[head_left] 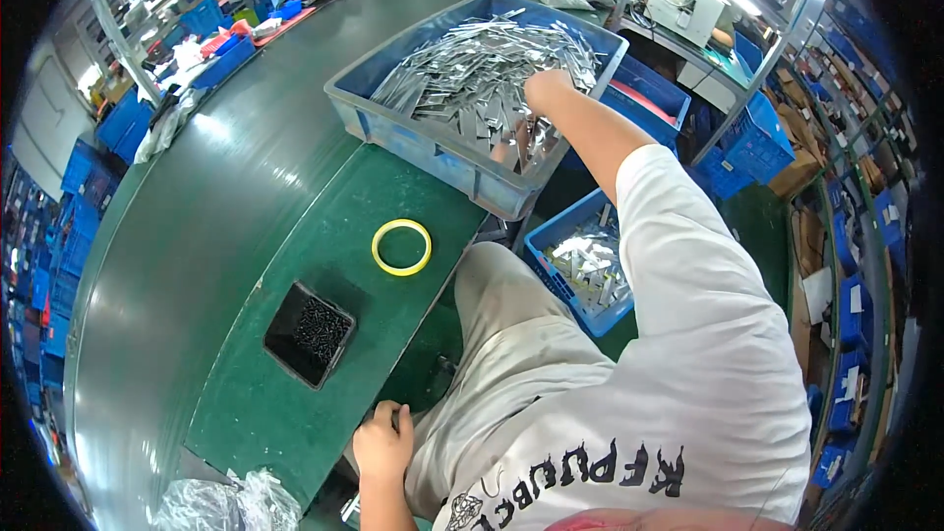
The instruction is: Applying yellow adhesive tape to small metallic electronic components at a factory workbench.
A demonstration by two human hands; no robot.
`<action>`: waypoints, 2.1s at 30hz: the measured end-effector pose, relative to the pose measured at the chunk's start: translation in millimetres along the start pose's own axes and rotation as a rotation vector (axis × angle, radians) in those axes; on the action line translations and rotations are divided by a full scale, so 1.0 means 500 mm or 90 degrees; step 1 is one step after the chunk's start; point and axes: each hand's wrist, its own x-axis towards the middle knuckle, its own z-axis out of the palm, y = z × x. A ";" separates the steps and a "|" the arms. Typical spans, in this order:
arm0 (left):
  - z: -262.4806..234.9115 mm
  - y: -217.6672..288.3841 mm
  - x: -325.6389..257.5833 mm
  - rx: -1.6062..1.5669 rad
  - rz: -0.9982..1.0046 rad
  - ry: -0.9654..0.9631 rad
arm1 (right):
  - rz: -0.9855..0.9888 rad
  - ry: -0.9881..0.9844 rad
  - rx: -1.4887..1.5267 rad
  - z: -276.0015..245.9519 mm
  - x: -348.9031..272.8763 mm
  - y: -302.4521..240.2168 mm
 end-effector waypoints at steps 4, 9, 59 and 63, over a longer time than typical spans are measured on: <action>-0.004 0.000 -0.003 -0.020 -0.009 0.000 | -0.043 0.007 -0.038 -0.007 0.004 -0.032; -0.004 -0.007 -0.001 -0.041 -0.030 -0.022 | -0.097 0.089 -0.049 0.006 0.003 -0.023; -0.004 0.053 -0.034 -0.937 -0.208 -0.230 | -0.506 0.161 0.545 -0.066 -0.414 -0.464; -0.010 0.049 -0.028 -0.945 -0.302 -0.166 | -0.461 0.257 0.415 -0.011 -0.399 -0.451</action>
